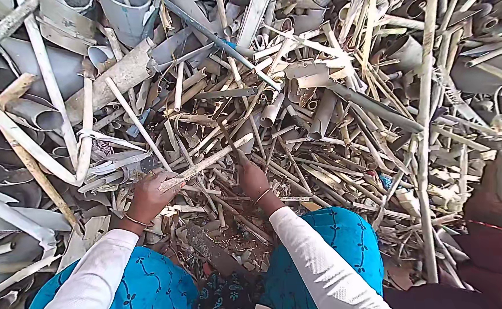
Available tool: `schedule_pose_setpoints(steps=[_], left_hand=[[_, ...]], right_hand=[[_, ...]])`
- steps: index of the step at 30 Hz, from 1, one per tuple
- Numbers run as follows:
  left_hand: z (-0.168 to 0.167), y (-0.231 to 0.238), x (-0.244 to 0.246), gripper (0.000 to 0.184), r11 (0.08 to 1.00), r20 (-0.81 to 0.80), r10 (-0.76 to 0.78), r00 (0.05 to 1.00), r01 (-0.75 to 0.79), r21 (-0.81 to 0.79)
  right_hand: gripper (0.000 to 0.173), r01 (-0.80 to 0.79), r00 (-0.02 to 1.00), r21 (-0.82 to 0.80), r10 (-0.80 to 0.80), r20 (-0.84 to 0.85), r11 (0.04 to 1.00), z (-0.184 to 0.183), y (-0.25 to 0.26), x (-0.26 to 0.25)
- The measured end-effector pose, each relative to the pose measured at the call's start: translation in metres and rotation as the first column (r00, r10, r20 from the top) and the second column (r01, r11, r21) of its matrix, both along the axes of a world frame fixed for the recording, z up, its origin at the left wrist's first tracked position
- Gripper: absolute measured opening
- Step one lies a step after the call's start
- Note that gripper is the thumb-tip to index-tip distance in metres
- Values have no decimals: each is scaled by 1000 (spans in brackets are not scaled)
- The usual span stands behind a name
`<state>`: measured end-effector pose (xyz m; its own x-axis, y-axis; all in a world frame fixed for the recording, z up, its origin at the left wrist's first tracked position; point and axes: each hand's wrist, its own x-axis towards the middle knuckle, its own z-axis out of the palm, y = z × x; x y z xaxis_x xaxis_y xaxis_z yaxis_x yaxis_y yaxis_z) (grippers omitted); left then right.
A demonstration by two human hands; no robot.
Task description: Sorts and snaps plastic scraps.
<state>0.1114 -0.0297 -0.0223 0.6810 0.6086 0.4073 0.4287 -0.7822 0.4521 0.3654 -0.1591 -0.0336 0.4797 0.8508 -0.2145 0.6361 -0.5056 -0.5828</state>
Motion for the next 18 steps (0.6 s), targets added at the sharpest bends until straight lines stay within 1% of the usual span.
schedule_pose_setpoints(steps=[1,2,3,4,6,8,10,14,15,18], left_hand=[[-1,-2,1,41,999,-9,-9,1000,9,31],[-1,-5,1,39,997,-24,-14,1000,16,69],[-2,-8,2,38,994,-45,-10,999,15,107],[-3,-8,3,38,990,-74,5,997,6,144],[-5,-7,5,37,976,-150,39,988,-6,216],[-6,-3,5,35,965,-201,67,977,-12,261],[-4,-3,4,35,962,-207,96,974,-38,269],[0,1,-1,34,962,-191,166,968,-116,247],[0,3,-3,35,958,-183,182,966,-133,254],[3,11,-10,37,956,-154,224,962,-186,226]], right_hand=[[53,88,996,0,-88,-18,996,-6,3,15],[54,121,992,-22,-122,-23,992,-8,4,21],[55,97,995,-48,-99,-26,994,-6,4,17],[54,36,999,-62,-38,-38,997,0,3,2],[51,-140,986,-59,133,-105,988,13,-7,-45],[54,-272,949,4,269,-167,962,17,-21,-84],[55,-310,935,38,312,-167,950,15,-26,-90],[52,-214,963,-46,203,-177,976,16,-15,-62],[53,-229,961,-46,218,-173,972,19,-18,-66],[54,-339,925,31,339,-170,940,23,-36,-87]])
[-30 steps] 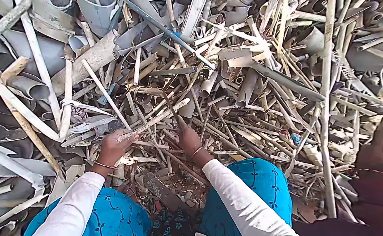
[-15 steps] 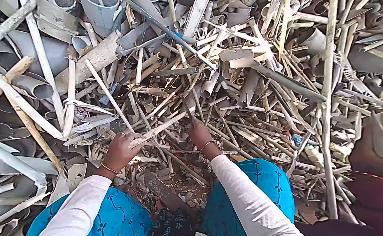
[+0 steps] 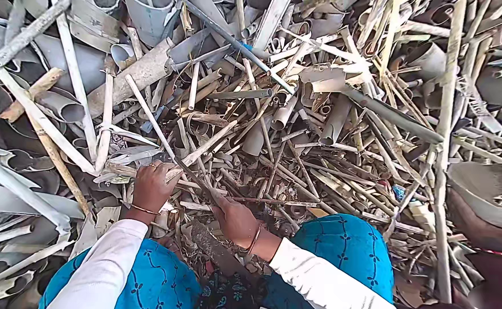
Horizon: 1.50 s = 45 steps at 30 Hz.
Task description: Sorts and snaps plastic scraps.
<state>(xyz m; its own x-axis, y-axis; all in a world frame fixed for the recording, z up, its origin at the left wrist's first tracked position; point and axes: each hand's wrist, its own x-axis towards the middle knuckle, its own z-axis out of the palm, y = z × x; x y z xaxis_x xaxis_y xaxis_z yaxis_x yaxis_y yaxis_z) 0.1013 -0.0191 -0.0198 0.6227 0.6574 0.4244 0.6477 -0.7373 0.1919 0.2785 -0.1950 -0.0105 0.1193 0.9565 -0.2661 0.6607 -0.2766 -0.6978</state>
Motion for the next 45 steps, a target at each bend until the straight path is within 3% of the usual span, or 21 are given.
schedule_pose_setpoints(steps=[10,20,22,24,26,28,30,32,35,37,39,42,45], left_hand=[[4,6,-2,34,999,10,22,1000,-22,-24],[-1,4,-1,35,999,-107,-10,994,6,-40],[0,4,0,34,999,-34,-15,999,13,-45],[3,0,1,35,997,122,18,992,-8,-82],[5,-5,5,36,984,312,71,947,-14,-180],[6,-11,12,36,933,454,156,877,20,-359],[5,-15,21,32,828,520,250,817,98,-552],[5,-21,30,26,704,544,327,773,185,-686],[6,-24,35,24,545,512,392,764,255,-798],[6,-25,38,24,517,497,428,755,247,-820],[4,-24,38,30,544,486,424,764,215,-811],[-3,-21,35,53,672,431,356,829,93,-734],[-1,-27,38,51,767,424,362,830,-7,-642]], right_hand=[[52,-66,993,-40,70,99,997,15,-10,7],[52,-116,970,-160,146,195,980,29,-15,19],[52,-138,975,-119,157,159,983,28,-17,22],[50,-61,994,-16,62,87,998,19,-16,34],[46,171,984,111,-163,-76,979,7,-12,50],[39,469,851,177,-388,-355,865,-2,-2,64],[36,648,676,125,-490,-551,752,-7,6,71],[27,692,596,85,-502,-626,717,-12,11,72],[25,665,582,31,-493,-647,746,-13,12,64],[26,615,630,12,-482,-609,789,-11,10,57],[31,516,753,39,-431,-498,856,-9,6,52],[38,250,962,8,-247,-114,968,6,-1,35],[39,11,986,-119,8,164,993,16,-7,8]])
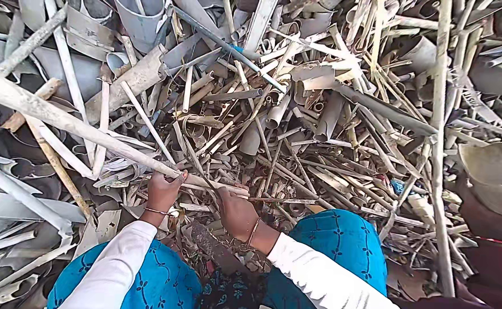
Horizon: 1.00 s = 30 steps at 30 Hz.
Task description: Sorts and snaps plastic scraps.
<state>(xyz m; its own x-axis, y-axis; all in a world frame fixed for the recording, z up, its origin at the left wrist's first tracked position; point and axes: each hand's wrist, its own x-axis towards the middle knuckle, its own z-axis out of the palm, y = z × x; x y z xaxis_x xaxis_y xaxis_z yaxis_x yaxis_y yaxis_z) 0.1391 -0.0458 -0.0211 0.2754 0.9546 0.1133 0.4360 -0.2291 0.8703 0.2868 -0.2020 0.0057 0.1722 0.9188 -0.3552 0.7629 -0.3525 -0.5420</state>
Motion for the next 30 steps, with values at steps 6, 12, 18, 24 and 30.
schedule_pose_setpoints(steps=[6,12,18,24,30], left_hand=[[1,-1,0,52,997,132,70,989,-65,-37],[6,-12,13,47,908,330,197,923,-45,-417],[-5,-20,26,43,866,444,308,841,-55,-496],[-4,-19,25,60,899,553,260,791,12,-438],[-3,-12,20,46,853,416,231,879,23,-522]], right_hand=[[47,96,989,-153,-78,125,983,-4,19,22],[44,12,1000,-84,-12,5,996,-15,17,-20],[43,26,993,-101,-38,-113,995,-20,23,-30],[43,24,999,-96,-29,-46,995,-21,31,-28],[35,107,951,105,-72,-300,989,-33,28,-7]])
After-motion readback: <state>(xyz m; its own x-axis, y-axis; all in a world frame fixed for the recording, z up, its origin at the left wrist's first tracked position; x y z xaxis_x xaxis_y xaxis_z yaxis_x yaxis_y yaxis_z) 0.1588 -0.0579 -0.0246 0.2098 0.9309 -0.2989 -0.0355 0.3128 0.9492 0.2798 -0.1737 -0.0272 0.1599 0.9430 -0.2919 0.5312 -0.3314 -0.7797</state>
